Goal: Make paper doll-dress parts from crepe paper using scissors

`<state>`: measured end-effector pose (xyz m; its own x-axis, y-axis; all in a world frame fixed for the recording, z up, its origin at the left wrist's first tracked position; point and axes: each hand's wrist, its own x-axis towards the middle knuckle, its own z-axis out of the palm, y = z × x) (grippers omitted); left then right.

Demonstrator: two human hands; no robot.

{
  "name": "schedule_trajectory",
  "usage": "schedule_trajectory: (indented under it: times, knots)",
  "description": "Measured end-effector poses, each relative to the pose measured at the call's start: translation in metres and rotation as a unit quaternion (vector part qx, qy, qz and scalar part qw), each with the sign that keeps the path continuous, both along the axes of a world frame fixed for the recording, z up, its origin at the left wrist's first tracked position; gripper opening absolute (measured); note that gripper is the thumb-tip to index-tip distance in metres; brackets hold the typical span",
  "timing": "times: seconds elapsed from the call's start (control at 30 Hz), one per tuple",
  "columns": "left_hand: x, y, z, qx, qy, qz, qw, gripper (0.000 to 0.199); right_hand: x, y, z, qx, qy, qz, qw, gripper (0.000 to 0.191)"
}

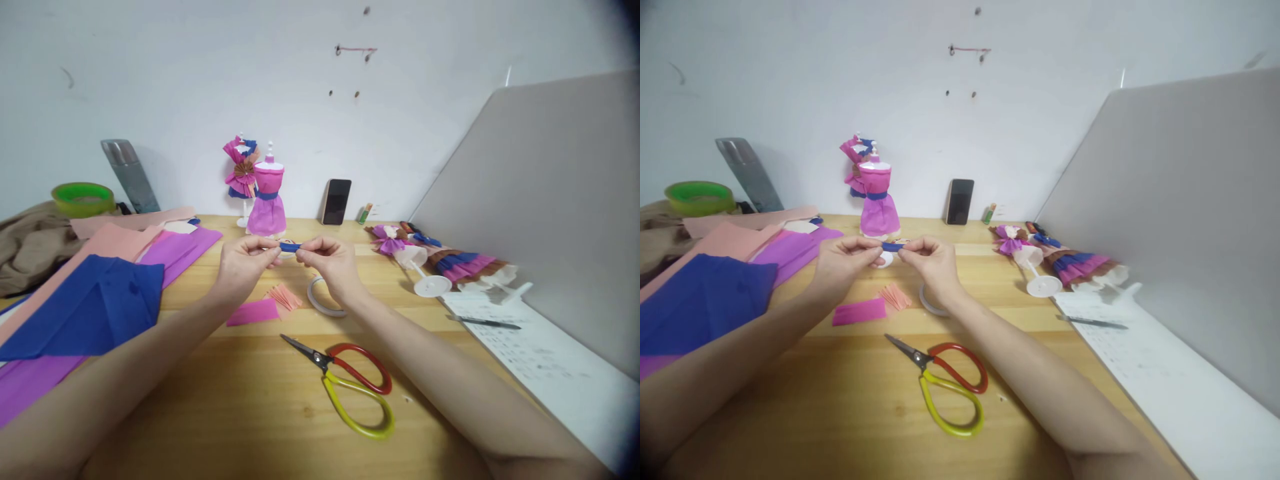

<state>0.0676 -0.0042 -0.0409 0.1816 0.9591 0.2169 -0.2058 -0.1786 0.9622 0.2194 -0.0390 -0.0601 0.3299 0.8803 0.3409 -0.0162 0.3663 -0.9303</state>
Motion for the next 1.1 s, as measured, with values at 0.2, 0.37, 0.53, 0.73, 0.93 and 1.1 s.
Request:
schedule_trajectory:
  times: [0.2,0.37,0.53,0.73,0.93,1.1]
  knots:
    - [0.001,-0.002,-0.002,0.006,-0.001,0.001,1.000,0.016,0.000,-0.001,0.001,-0.005,0.004,-0.001,1.000,0.014]
    - [0.000,0.001,-0.008,0.024,-0.001,0.000,1.000,0.015,-0.001,-0.002,0.001,0.006,-0.021,-0.006,1.000,0.010]
    - [-0.001,0.002,-0.012,0.044,-0.002,0.003,0.999,0.014,-0.001,-0.001,-0.001,0.028,-0.034,-0.001,0.999,0.009]
    - [-0.001,0.000,-0.012,0.067,-0.010,0.015,0.998,0.012,-0.002,-0.001,-0.004,0.043,-0.027,-0.003,0.999,0.009]
    - [-0.001,0.002,-0.017,0.087,-0.001,0.032,0.996,0.013,-0.004,-0.002,-0.005,0.044,-0.029,-0.012,0.999,0.009]
    - [-0.001,-0.001,-0.016,0.108,0.002,0.044,0.993,0.008,-0.004,-0.001,-0.004,0.049,-0.015,-0.011,0.999,0.009]
